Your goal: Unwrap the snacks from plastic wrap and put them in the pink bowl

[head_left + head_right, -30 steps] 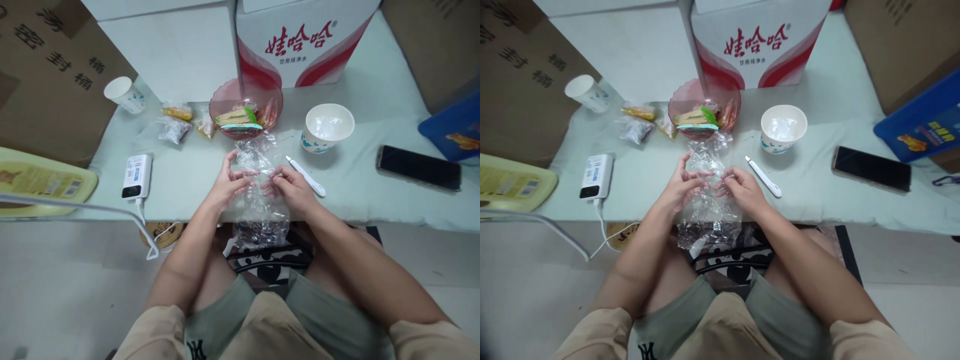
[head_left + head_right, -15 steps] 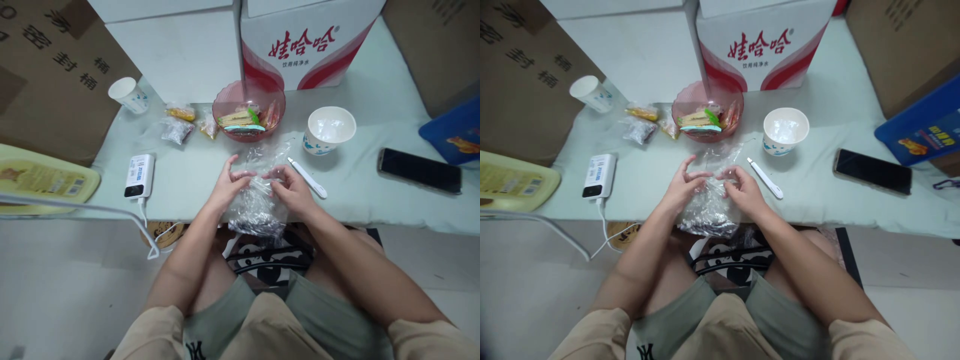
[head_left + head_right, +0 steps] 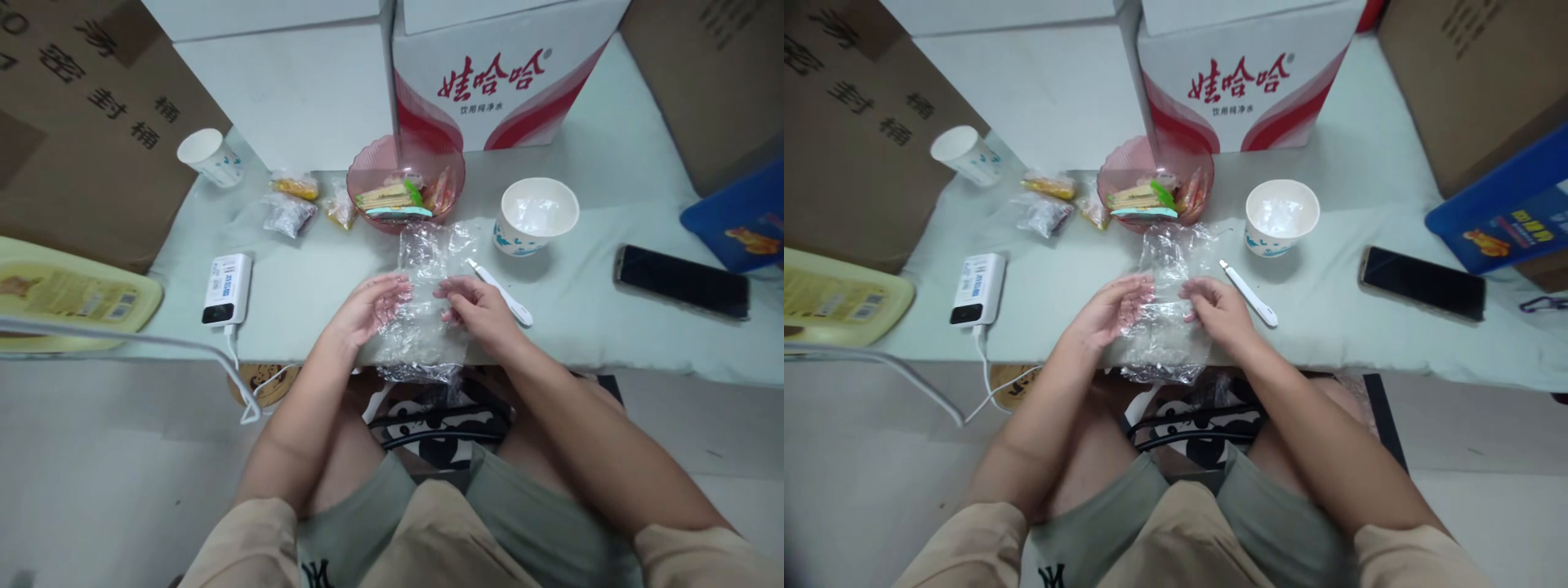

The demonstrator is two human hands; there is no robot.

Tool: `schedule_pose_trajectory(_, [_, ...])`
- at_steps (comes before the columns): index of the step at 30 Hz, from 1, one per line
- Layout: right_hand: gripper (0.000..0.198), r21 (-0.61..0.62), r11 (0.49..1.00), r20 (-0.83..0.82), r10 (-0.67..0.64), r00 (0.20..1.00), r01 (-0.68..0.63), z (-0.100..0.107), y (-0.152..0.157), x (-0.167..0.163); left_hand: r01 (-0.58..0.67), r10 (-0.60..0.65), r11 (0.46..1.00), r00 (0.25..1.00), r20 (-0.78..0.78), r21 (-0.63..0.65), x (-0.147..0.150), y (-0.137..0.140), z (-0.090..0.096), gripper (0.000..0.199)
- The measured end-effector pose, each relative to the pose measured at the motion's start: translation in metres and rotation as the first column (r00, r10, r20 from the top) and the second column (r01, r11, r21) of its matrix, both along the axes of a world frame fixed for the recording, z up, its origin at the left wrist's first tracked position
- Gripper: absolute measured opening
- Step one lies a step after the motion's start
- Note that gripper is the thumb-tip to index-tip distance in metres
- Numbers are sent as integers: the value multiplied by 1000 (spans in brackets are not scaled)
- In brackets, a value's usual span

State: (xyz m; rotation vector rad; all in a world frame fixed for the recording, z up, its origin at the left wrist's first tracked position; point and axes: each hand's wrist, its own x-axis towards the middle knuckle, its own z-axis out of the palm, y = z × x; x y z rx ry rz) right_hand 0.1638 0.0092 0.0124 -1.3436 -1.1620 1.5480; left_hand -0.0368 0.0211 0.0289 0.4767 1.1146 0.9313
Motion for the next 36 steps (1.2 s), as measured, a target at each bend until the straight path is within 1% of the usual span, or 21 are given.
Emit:
schedule_pose_trajectory(2, [33, 72, 997, -29, -8, 1000, 10, -1, -1, 0, -9, 8, 1000, 1000, 21, 26, -1, 0, 1, 13])
schedule_pose_trajectory(3, [38, 108, 994, -50, -2, 999, 7, -1, -2, 1, -4, 1, 998, 999, 45, 55, -2, 0, 1, 16])
schedule_pose_trajectory(5, [39, 185, 983, -89, 27, 996, -10, -1, -4, 1, 55, -70, 991, 991, 115, 124, -4, 0, 0, 31])
schedule_pose_trajectory(7, [33, 264, 964, -102, 68, 993, -39, 0, -6, 3, 179, -204, 971, 966, 161, 159, -8, 0, -2, 51])
schedule_pose_trajectory(9, [29, 313, 946, -81, 119, 990, -88, 0, -7, 5, 329, -346, 934, 930, 126, 142, -11, 0, -6, 63])
schedule_pose_trajectory(11, [33, 323, 939, -54, 141, 988, -117, -1, -7, 7, 443, -452, 886, 891, 40, 137, -14, -1, -9, 62])
schedule_pose_trajectory(13, [39, 305, 948, -45, 112, 993, -93, -3, -8, 10, 504, -505, 846, 862, -40, 177, -14, -3, -10, 60])
schedule_pose_trajectory(15, [42, 277, 960, -53, 52, 997, -35, -5, -8, 12, 534, -529, 813, 844, -88, 233, -14, -5, -9, 64])
schedule_pose_trajectory(17, [38, 257, 966, -63, -2, 998, 18, -7, -8, 14, 535, -519, 803, 844, -131, 264, -12, -7, -8, 65])
schedule_pose_trajectory(19, [31, 263, 963, -68, -41, 997, 58, -8, -8, 15, 498, -470, 824, 867, -168, 269, -11, -7, -7, 58])
schedule_pose_trajectory(21, [23, 285, 956, -88, -41, 995, 65, -8, -8, 17, 443, -411, 855, 896, -171, 270, -12, -7, -8, 50])
schedule_pose_trajectory(23, [22, 301, 953, -133, 3, 991, 38, -9, -8, 19, 402, -376, 872, 915, -146, 279, -15, -6, -8, 44])
schedule_pose_trajectory(25, [26, 330, 944, -162, 63, 985, -6, -11, -6, 21, 378, -351, 880, 926, -142, 288, -19, -5, -9, 36])
schedule_pose_trajectory(27, [37, 388, 921, -114, 94, 989, -43, -12, -4, 23, 376, -331, 877, 924, -189, 299, -23, -3, -10, 31])
schedule_pose_trajectory(29, [53, 459, 887, -41, 88, 995, -59, -12, -2, 23, 417, -336, 854, 899, -282, 310, -26, -2, -11, 28])
schedule_pose_trajectory(30, [58, 486, 872, -15, 81, 997, -63, -11, -1, 23, 445, -342, 838, 880, -330, 316, -27, -1, -11, 28])
schedule_pose_trajectory(31, [59, 508, 859, 0, 72, 997, -62, -10, -1, 22, 471, -348, 822, 861, -371, 321, -28, -1, -11, 28])
schedule_pose_trajectory(32, [54, 530, 845, 13, 64, 998, -61, -9, -1, 22, 490, -351, 808, 846, -401, 327, -28, 0, -11, 28])
schedule_pose_trajectory(34, [28, 593, 799, 61, 76, 995, -98, -5, -3, 22, 492, -339, 799, 844, -416, 347, -29, 0, -12, 31])
schedule_pose_trajectory(35, [14, 630, 763, 105, 103, 989, -146, -3, -5, 23, 476, -326, 803, 855, -404, 360, -29, 0, -12, 34])
schedule_pose_trajectory(36, [8, 660, 719, 166, 145, 975, -219, -1, -6, 24, 454, -310, 809, 869, -386, 372, -30, 1, -12, 36])
